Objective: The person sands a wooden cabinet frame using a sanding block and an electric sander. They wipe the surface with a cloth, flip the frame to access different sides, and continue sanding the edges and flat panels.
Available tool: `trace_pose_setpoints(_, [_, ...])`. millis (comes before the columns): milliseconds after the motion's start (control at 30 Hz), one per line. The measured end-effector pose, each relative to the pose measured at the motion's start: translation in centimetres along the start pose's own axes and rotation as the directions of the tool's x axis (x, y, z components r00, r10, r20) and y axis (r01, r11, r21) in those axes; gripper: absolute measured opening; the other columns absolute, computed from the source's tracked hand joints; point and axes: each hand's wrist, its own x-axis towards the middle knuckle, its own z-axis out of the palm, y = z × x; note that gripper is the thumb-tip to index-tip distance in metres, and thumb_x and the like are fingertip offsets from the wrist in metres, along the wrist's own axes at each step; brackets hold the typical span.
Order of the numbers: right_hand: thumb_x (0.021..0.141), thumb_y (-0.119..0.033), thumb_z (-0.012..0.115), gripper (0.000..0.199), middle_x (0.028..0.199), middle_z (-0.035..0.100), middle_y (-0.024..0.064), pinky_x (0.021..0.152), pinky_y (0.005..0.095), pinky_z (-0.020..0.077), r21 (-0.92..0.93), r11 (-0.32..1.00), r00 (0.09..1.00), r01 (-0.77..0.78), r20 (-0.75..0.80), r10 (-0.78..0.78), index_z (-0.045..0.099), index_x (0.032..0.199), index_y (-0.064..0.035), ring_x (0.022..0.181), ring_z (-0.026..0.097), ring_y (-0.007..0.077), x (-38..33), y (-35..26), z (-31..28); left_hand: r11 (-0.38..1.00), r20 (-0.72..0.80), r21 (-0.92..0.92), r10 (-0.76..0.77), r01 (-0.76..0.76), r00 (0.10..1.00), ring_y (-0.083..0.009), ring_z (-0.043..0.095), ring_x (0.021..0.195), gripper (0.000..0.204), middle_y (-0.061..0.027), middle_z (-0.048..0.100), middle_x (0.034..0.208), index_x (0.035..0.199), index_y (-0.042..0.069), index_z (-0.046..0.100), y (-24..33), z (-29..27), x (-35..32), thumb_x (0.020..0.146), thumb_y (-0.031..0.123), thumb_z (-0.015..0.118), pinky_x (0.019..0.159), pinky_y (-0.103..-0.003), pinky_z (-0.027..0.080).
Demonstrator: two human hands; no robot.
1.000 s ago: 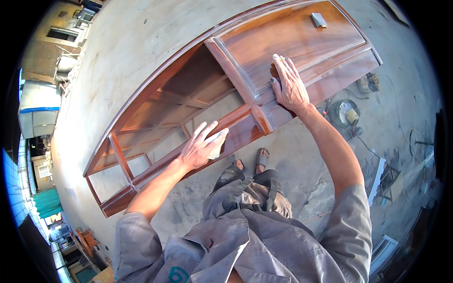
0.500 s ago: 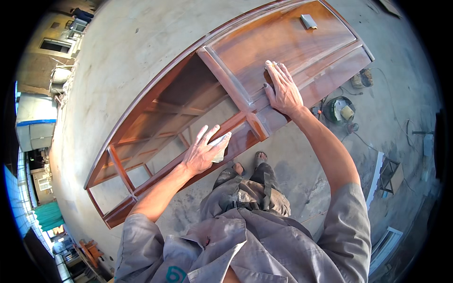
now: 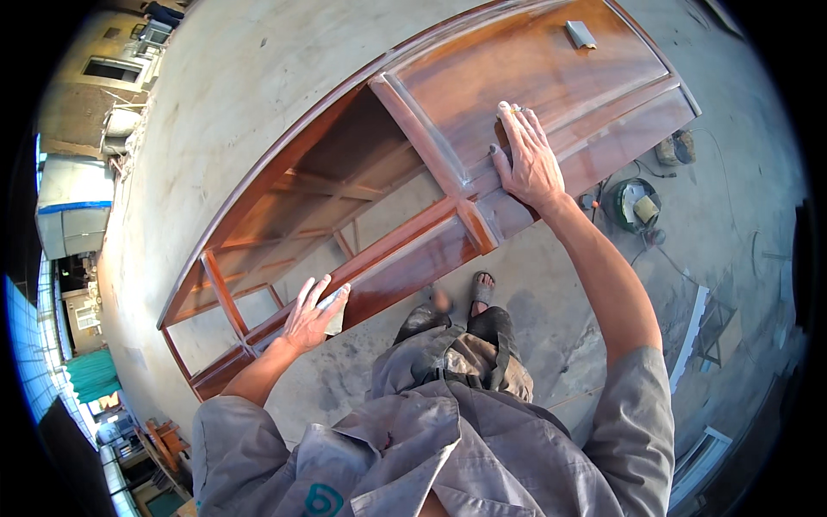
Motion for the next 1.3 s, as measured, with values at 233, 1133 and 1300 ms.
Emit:
trace_pose_setpoints(233, [0.098, -0.023, 0.066, 0.072, 0.158, 0.050, 0.0242, 0.132, 0.0481, 0.0248, 0.006, 1.000, 1.000, 0.019, 0.016, -0.019, 0.038, 0.159, 0.0038, 0.153, 0.041, 0.0368, -0.1, 0.0, 0.2, 0.968, -0.184, -0.029, 0.239, -0.248, 0.953, -0.0378, 0.038, 0.155, 0.086, -0.0040, 0.053, 0.163, 0.163, 0.015, 0.041, 4.2, -1.1, 14.8, 0.083, -0.003, 0.068, 0.127, -0.065, 0.027])
trace_pose_setpoints(1133, [0.096, -0.021, 0.067, 0.074, 0.156, 0.051, 0.0285, 0.131, 0.0496, 0.0251, 0.022, 0.999, 0.999, 0.029, 0.040, -0.030, 0.037, 0.157, 0.0077, 0.150, 0.044, 0.0409, 0.1, 0.1, 0.5, 0.988, -0.388, -0.154, -0.046, -0.016, 0.921, -0.0376, 0.046, 0.147, 0.060, -0.0148, 0.078, 0.114, 0.148, 0.003, 0.059, 14.6, 0.5, 19.4, 0.088, 0.005, 0.063, 0.126, -0.066, 0.026])
trace_pose_setpoints(1300, [0.096, -0.019, 0.066, 0.073, 0.155, 0.051, 0.0288, 0.131, 0.0503, 0.0253, 0.006, 0.999, 0.998, 0.032, 0.049, -0.032, 0.037, 0.157, 0.0086, 0.150, 0.044, 0.0416, 0.1, -0.2, 0.5, 0.985, -0.443, -0.174, -0.079, 0.001, 0.893, -0.0374, 0.045, 0.148, 0.064, -0.0146, 0.078, 0.106, 0.149, 0.003, 0.058, 15.2, 1.6, 19.7, 0.085, 0.004, 0.065, 0.127, -0.067, 0.024])
